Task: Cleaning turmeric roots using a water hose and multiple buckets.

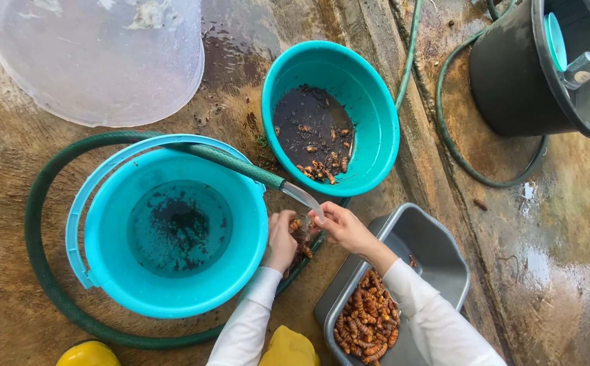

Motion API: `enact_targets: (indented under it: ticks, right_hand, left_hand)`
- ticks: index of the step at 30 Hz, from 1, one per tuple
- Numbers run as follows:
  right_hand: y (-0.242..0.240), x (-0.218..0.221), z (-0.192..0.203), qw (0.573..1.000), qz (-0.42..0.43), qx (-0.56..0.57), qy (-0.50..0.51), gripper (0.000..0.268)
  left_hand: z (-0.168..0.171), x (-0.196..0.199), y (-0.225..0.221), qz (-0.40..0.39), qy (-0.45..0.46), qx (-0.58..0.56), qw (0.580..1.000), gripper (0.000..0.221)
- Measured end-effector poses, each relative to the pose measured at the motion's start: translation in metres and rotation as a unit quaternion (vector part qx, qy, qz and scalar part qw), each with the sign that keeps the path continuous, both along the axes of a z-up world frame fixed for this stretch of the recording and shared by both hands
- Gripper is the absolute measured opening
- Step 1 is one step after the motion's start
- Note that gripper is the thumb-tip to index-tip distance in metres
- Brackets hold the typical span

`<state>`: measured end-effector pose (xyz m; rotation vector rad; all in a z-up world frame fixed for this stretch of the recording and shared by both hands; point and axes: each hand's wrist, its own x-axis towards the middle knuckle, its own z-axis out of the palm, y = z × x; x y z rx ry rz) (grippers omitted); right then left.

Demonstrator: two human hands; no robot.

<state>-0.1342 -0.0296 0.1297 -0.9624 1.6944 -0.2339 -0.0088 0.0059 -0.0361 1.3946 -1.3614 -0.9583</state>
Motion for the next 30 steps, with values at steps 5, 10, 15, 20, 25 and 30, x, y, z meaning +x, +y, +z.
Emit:
enact_targets:
  ticks: [5,10,15,20,25,30]
  right_hand:
    - [0.004,0.002,-0.008,0.995,0.058,-0.076,0.04,0.023]
    - [0.011,0.013,-0.023,0.948,0.155,-0.154,0.233,0.033]
    - [0.004,0.02,-0.033,0.973,0.067,-0.154,0.156,0.03]
    - [0.003,0.0,-0.037,0.997,-0.054,-0.042,-0.042,0.017]
    - [0.007,-0.013,-0.043,0.997,-0.05,-0.024,-0.051,0.026]
    - [0.001,0.001,-0.025,0.993,-0.095,-0.007,-0.072,0.031]
  left_hand:
    - [0.008,-0.004,-0.012,-0.035,-0.06,-0.012,0.998,0.027]
    - [0.017,-0.007,-0.016,-0.11,0.003,0.212,0.971,0.026]
    - [0.052,0.006,-0.015,-0.114,0.329,0.224,0.91,0.031]
    - [0.032,0.001,-0.009,-0.172,0.489,0.292,0.804,0.034]
    - [0.033,0.004,-0.011,-0.172,0.527,0.341,0.759,0.036]
    - [0.046,0.005,-0.011,-0.178,0.514,0.391,0.742,0.04]
